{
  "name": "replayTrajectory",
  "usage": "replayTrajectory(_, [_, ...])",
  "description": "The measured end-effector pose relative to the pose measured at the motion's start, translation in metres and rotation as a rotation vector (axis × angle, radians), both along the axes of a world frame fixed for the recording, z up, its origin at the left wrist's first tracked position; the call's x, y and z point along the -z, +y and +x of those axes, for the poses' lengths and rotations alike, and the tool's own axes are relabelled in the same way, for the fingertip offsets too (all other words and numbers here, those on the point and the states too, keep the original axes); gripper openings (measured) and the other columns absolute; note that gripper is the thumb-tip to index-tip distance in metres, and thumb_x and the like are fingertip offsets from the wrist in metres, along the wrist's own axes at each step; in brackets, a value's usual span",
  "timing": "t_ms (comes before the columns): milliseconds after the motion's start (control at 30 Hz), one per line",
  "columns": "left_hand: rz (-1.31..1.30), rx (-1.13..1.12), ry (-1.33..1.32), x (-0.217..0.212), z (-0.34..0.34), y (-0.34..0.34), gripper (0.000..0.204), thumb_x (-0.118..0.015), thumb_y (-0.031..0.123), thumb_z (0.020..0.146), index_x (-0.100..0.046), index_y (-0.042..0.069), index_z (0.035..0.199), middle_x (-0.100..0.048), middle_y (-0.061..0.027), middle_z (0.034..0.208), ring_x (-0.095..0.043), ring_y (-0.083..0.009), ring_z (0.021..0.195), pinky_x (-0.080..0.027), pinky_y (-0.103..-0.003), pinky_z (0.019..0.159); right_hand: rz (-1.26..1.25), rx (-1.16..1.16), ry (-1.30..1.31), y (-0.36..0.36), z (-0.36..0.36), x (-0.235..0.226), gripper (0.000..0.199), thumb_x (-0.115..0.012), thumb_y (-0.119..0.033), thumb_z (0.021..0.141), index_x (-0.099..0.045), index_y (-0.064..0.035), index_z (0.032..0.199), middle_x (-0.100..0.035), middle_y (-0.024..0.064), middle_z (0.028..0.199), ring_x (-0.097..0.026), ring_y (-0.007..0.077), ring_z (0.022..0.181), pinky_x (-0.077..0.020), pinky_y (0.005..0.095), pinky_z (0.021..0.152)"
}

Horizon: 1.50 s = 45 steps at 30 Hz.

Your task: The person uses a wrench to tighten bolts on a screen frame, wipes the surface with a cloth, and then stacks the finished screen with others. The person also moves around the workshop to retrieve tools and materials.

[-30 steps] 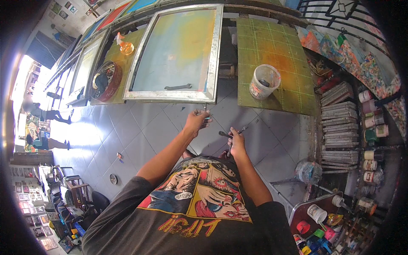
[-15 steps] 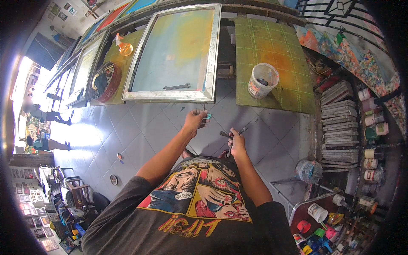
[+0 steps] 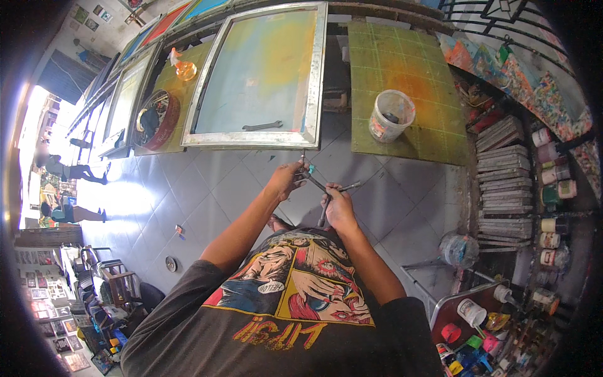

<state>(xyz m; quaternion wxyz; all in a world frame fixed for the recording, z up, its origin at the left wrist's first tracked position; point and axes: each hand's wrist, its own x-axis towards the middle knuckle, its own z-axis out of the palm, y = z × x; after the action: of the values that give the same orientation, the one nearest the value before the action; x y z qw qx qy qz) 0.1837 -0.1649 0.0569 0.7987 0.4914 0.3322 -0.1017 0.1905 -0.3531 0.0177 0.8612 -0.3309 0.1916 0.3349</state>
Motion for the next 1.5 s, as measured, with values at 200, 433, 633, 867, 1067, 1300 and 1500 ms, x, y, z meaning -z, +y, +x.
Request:
replayTrajectory(200, [-0.105, 0.024, -0.019, 0.004, -0.002, 0.003, 0.019, -0.055, 0.028, 0.093, -0.063, 0.011, 0.097, -0.060, 0.0032, 0.082, -0.056, -0.0097, 0.075, -0.047, -0.030, 0.072, 0.051, 0.058, 0.120, 0.007, -0.013, -0.004, 0.012, -0.054, -0.001, 0.086, -0.054, -0.0064, 0.097, -0.052, 0.0026, 0.081, -0.053, 0.0128, 0.065, -0.0439, 0.0258, 0.060])
replayTrajectory(433, [-0.191, 0.035, -0.014, 0.009, -0.002, 0.009, 0.019, -0.057, 0.026, 0.092, -0.061, 0.009, 0.099, -0.062, -0.0013, 0.092, -0.058, -0.0140, 0.083, -0.048, -0.031, 0.078, 0.258, 0.128, 0.238, 0.029, -0.034, -0.011, 0.016, -0.048, -0.005, 0.091, -0.056, -0.0057, 0.105, -0.058, 0.0052, 0.091, -0.057, 0.0163, 0.078, -0.0468, 0.0290, 0.072])
replayTrajectory(633, [-0.231, 0.155, -0.044, 0.006, 0.003, 0.019, 0.021, -0.051, 0.025, 0.094, -0.058, 0.007, 0.101, -0.062, -0.0052, 0.090, -0.060, -0.0149, 0.071, -0.051, -0.027, 0.060, 0.266, 0.167, 0.091, 0.055, -0.064, -0.044, 0.027, -0.044, -0.009, 0.095, -0.047, -0.0063, 0.122, -0.058, 0.0112, 0.115, -0.060, 0.0177, 0.097, -0.0459, 0.0343, 0.085])
replayTrajectory(867, [-0.252, 0.322, -0.077, -0.005, -0.003, 0.021, 0.025, -0.041, 0.024, 0.097, -0.048, 0.007, 0.113, -0.060, -0.0098, 0.095, -0.061, -0.0177, 0.073, -0.051, -0.029, 0.059, -0.494, 0.271, -0.497, 0.092, -0.075, -0.030, 0.028, -0.047, -0.015, 0.094, -0.044, -0.0069, 0.121, -0.059, 0.0099, 0.114, -0.061, 0.0214, 0.090, -0.0449, 0.0380, 0.084])
replayTrajectory(1067, [-0.346, 0.242, -0.135, 0.000, 0.001, 0.009, 0.019, -0.039, 0.020, 0.097, -0.047, 0.007, 0.109, -0.056, -0.0089, 0.086, -0.056, -0.0194, 0.070, -0.050, -0.034, 0.063, -1.557, 0.156, -0.992, 0.083, -0.087, -0.020, 0.025, -0.053, -0.011, 0.087, -0.047, -0.0034, 0.110, -0.060, 0.0114, 0.095, -0.060, 0.0300, 0.083, -0.0464, 0.0379, 0.075])
replayTrajectory(1300, [-0.506, 0.214, -0.119, 0.003, 0.005, 0.009, 0.017, -0.037, 0.020, 0.096, -0.043, 0.006, 0.104, -0.045, -0.0055, 0.078, -0.043, -0.0164, 0.063, -0.045, -0.037, 0.069, -0.733, 0.165, -0.104, 0.083, -0.121, -0.027, 0.020, -0.056, -0.017, 0.090, -0.050, -0.0083, 0.107, -0.060, 0.0045, 0.094, -0.057, 0.0175, 0.086, -0.0443, 0.0308, 0.076])
replayTrajectory(1500, [-0.509, 0.166, -0.094, -0.005, 0.006, 0.005, 0.018, -0.037, 0.020, 0.095, -0.043, 0.007, 0.105, -0.045, -0.0053, 0.078, -0.045, -0.0159, 0.063, -0.044, -0.036, 0.066, -0.334, 0.450, -0.180, 0.098, -0.102, -0.025, 0.021, -0.052, -0.018, 0.093, -0.053, -0.0075, 0.111, -0.056, 0.0046, 0.099, -0.051, 0.0152, 0.085, -0.0413, 0.0323, 0.077])
